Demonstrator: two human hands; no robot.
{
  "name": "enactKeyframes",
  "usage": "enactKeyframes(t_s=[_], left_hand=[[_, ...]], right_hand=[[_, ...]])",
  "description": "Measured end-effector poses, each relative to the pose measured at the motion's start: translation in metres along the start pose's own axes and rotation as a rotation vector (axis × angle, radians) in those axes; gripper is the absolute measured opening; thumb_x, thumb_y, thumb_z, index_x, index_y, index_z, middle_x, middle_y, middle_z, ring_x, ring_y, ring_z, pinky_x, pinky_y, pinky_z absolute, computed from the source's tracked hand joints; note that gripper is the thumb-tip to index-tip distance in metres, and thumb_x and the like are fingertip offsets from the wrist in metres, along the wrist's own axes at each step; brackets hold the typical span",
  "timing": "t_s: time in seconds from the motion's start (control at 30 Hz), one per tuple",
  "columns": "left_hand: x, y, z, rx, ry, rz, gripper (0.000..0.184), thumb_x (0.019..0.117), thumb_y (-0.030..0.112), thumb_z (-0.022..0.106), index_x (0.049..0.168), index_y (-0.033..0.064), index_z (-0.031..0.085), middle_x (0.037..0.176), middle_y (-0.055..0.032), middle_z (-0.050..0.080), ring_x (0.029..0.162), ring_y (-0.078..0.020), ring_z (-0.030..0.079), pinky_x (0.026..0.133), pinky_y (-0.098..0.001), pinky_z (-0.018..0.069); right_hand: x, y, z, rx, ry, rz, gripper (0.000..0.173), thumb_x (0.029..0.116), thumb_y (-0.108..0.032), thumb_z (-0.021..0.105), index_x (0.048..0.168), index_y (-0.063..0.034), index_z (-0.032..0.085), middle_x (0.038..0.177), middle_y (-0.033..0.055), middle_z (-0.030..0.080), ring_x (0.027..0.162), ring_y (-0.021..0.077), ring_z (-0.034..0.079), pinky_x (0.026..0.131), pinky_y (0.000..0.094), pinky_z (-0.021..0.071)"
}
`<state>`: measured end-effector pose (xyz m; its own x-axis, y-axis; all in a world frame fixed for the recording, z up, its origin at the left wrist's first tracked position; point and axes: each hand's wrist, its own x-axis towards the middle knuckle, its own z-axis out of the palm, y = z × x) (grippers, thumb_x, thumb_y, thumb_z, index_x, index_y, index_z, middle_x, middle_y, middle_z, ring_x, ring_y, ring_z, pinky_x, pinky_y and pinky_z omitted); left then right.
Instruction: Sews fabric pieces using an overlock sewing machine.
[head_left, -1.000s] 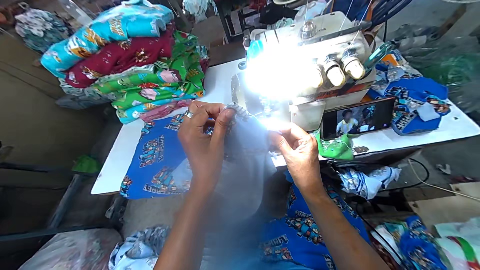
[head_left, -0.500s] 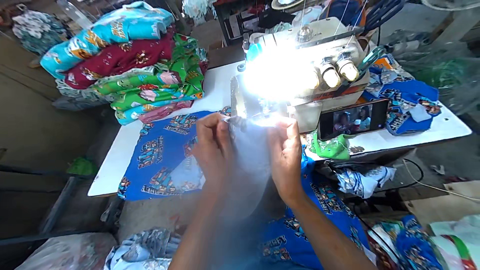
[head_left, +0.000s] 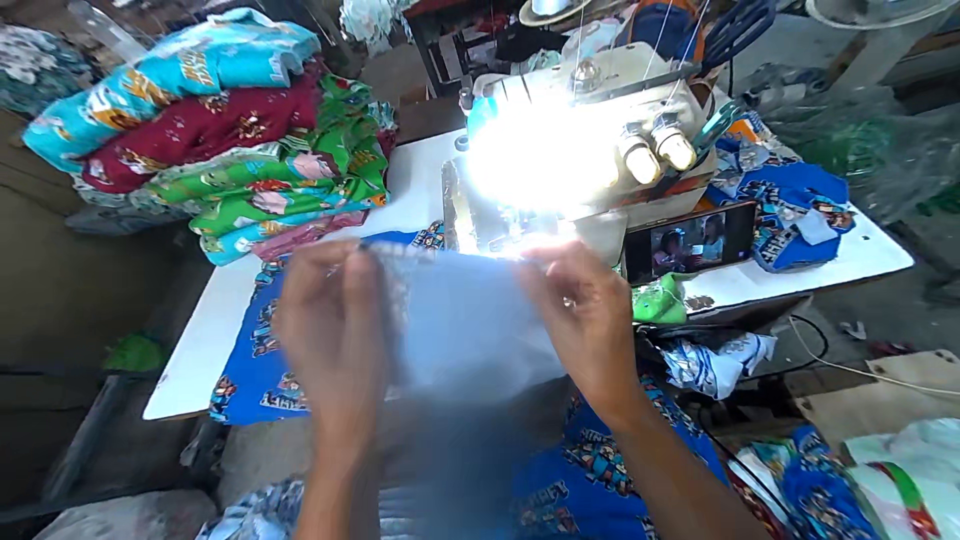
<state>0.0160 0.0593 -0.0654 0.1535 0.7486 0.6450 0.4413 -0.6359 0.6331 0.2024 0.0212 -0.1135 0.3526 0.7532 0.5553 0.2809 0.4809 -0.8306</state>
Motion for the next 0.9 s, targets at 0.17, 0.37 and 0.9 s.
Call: enactKeyframes(t_s=[0.17,0.37,0.9], left_hand=[[0.016,-0.053,0.021,0.013,-0.132,-0.212,0.024,0.1088,0.021,0.049,0.113,0.0014,0.061,0.097,-0.0010,0.062,0.084,-0.0002,0.061,0.078,-0.0210,0.0537],[0.020,-0.053,0.022,-0.087,-0.132,-0.272,0.015,0.1073,0.019,0.052,0.107,0.0079,0.062,0.090,0.0077,0.060,0.077,0.0061,0.058,0.072,-0.0127,0.0494],[0.042,-0.056,0.055,-0.068,-0.318,-0.078,0.033,0.1101,0.014,0.039,0.122,0.0005,0.066,0.115,-0.0065,0.072,0.106,-0.0063,0.068,0.098,-0.0271,0.0551]], right_hand=[[0.011,0.045,0.013,-0.086,0.013,0.048,0.014,0.0964,-0.011,0.070,0.110,-0.0065,0.071,0.099,0.0048,0.070,0.077,0.0062,0.066,0.064,0.0218,0.0560],[0.012,0.048,0.009,-0.079,0.010,-0.009,0.012,0.0975,-0.007,0.067,0.109,-0.0052,0.072,0.101,0.0047,0.071,0.086,0.0037,0.068,0.076,0.0186,0.0566],[0.014,0.050,0.012,-0.038,-0.032,-0.062,0.019,0.0965,-0.007,0.068,0.115,-0.0041,0.069,0.104,0.0048,0.072,0.091,0.0051,0.070,0.081,0.0207,0.0581]])
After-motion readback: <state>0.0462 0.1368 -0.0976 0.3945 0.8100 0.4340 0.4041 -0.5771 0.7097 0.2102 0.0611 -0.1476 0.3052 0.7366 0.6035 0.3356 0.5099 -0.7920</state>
